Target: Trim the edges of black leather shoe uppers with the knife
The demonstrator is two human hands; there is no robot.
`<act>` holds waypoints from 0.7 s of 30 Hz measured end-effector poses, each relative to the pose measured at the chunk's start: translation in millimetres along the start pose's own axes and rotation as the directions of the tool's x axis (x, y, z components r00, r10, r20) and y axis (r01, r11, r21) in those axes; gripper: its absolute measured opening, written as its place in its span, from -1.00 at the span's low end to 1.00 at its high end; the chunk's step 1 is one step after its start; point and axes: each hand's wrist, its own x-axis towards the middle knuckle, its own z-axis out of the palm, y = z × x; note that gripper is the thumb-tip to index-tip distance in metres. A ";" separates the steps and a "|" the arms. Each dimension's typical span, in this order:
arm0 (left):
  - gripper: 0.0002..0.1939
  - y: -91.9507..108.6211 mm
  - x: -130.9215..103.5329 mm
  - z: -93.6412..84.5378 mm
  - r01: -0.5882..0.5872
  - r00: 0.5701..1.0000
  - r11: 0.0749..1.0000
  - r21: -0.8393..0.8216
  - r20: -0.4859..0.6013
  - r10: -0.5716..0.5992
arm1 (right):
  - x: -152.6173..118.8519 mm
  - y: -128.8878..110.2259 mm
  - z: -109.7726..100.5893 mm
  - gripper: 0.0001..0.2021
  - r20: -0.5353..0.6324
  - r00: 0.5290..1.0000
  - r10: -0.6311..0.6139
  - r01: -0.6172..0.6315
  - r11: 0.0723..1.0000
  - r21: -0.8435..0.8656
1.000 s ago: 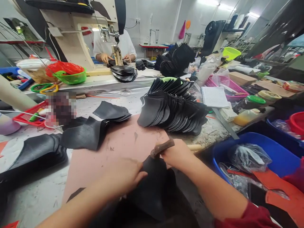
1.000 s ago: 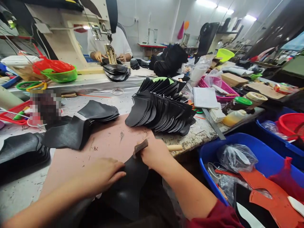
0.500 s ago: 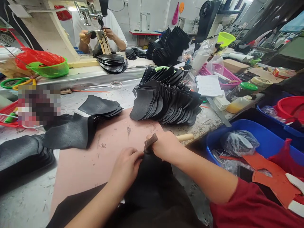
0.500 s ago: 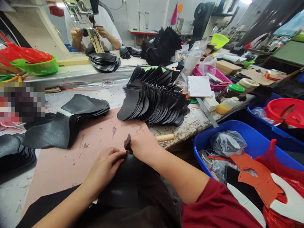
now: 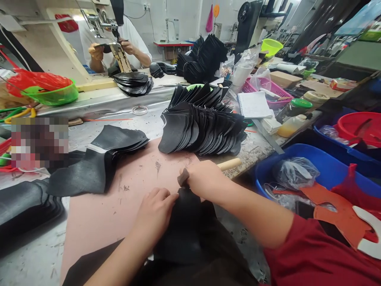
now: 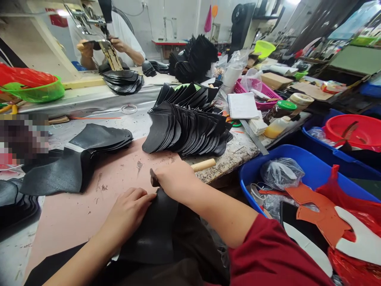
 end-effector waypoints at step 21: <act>-0.83 -14.3 -13.1 -3.4 0.004 0.999 0.979 -0.205 0.032 0.002 | -6.0 -6.7 3.8 -0.78 0.032 0.999 -0.032 0.028 0.994 0.107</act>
